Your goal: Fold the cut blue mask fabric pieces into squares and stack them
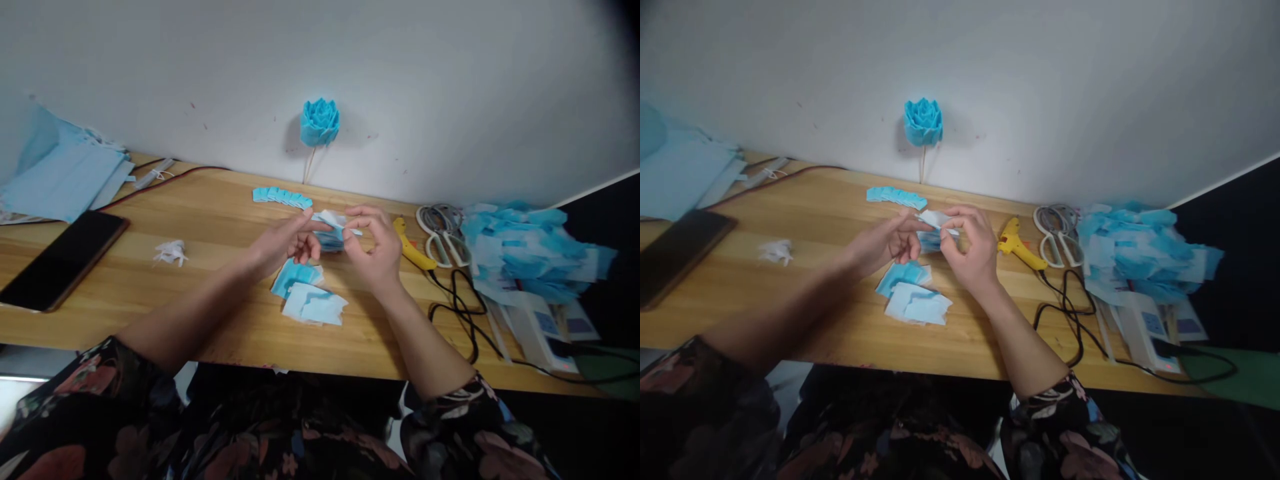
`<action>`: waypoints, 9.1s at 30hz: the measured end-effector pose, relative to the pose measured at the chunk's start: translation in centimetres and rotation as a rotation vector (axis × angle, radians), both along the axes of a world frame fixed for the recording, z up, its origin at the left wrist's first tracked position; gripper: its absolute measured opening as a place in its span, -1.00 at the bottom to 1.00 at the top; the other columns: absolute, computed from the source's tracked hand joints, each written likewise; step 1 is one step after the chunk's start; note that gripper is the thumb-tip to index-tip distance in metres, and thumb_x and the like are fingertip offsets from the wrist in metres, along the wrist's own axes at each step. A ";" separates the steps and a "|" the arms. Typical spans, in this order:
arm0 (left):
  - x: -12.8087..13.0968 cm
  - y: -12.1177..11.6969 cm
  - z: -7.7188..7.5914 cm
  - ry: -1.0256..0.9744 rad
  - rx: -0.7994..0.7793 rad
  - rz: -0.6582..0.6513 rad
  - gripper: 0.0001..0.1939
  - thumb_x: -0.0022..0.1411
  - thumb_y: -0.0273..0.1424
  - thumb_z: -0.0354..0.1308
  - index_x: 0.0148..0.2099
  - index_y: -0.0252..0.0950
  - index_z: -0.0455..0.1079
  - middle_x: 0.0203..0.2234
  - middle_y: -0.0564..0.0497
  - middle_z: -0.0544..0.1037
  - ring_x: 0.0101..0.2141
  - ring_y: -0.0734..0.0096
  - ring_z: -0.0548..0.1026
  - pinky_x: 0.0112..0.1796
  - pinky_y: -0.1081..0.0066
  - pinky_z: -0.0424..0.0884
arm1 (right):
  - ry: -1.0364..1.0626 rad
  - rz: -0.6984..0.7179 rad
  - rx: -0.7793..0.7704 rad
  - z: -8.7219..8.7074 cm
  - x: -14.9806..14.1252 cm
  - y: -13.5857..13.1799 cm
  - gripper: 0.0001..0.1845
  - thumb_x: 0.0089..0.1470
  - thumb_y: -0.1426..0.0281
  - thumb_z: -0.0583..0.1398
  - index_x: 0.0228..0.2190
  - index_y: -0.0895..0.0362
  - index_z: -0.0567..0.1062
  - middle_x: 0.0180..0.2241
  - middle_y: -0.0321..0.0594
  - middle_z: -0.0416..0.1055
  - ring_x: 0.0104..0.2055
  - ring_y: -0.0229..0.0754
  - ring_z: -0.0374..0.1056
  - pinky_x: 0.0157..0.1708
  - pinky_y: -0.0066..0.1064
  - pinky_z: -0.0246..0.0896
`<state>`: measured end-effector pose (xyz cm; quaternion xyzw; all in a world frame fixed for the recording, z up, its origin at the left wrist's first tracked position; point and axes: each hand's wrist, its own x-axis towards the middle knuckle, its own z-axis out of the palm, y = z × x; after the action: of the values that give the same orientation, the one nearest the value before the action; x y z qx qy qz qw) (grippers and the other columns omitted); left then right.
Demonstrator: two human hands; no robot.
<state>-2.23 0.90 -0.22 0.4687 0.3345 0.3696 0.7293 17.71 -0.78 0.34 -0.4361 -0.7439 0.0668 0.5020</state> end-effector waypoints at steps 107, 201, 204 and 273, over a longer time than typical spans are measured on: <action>0.2 -0.2 -0.8 0.026 0.152 0.214 -0.66 0.05 -0.14 0.41 -0.31 -0.32 0.52 -0.43 0.04 0.52 -0.43 0.52 0.43 -0.38 0.47 0.37 | 0.484 0.290 -0.631 -0.4 -0.1 0.5 -0.51 0.08 0.21 0.33 0.05 0.00 0.46 -0.35 -0.32 0.50 -0.37 -0.26 0.41 -0.36 -0.36 0.41; 0.3 -0.2 -0.4 0.187 0.456 0.285 -0.85 0.20 -0.31 0.28 -0.27 -0.29 0.47 -0.38 0.04 0.54 -0.34 0.45 0.45 -0.28 0.43 0.38 | 0.577 0.313 -0.860 -0.1 -0.9 0.0 -0.56 -0.07 -0.02 0.40 -0.46 0.12 0.55 -0.58 -0.41 0.31 -0.55 -0.37 0.10 -0.53 -0.47 0.06; 0.5 -0.2 -0.8 0.072 0.349 0.236 -0.75 0.21 -0.30 0.29 -0.07 -0.26 0.48 -0.27 0.01 0.59 -0.24 0.40 0.51 -0.19 0.40 0.43 | 0.597 0.310 -0.834 -0.1 -0.8 -0.1 -0.55 -0.07 -0.03 0.40 -0.45 0.12 0.55 -0.58 -0.41 0.30 -0.56 -0.36 0.10 -0.54 -0.47 0.05; 0.1 -0.2 -0.2 0.474 0.769 0.399 -0.94 0.18 -0.45 0.15 -0.35 -0.24 0.44 -0.27 -0.01 0.60 -0.14 0.28 0.52 0.03 0.22 0.37 | 0.275 0.417 -0.668 -0.4 -0.7 -1.0 -0.41 0.23 0.09 0.24 0.25 -0.16 0.38 0.06 -0.16 0.56 -0.04 -0.11 0.53 -0.06 -0.15 0.48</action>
<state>-2.17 0.65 -0.43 0.7017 0.4138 0.4821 0.3224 17.05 -1.79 -0.10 -0.4021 -0.6799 0.4620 0.4033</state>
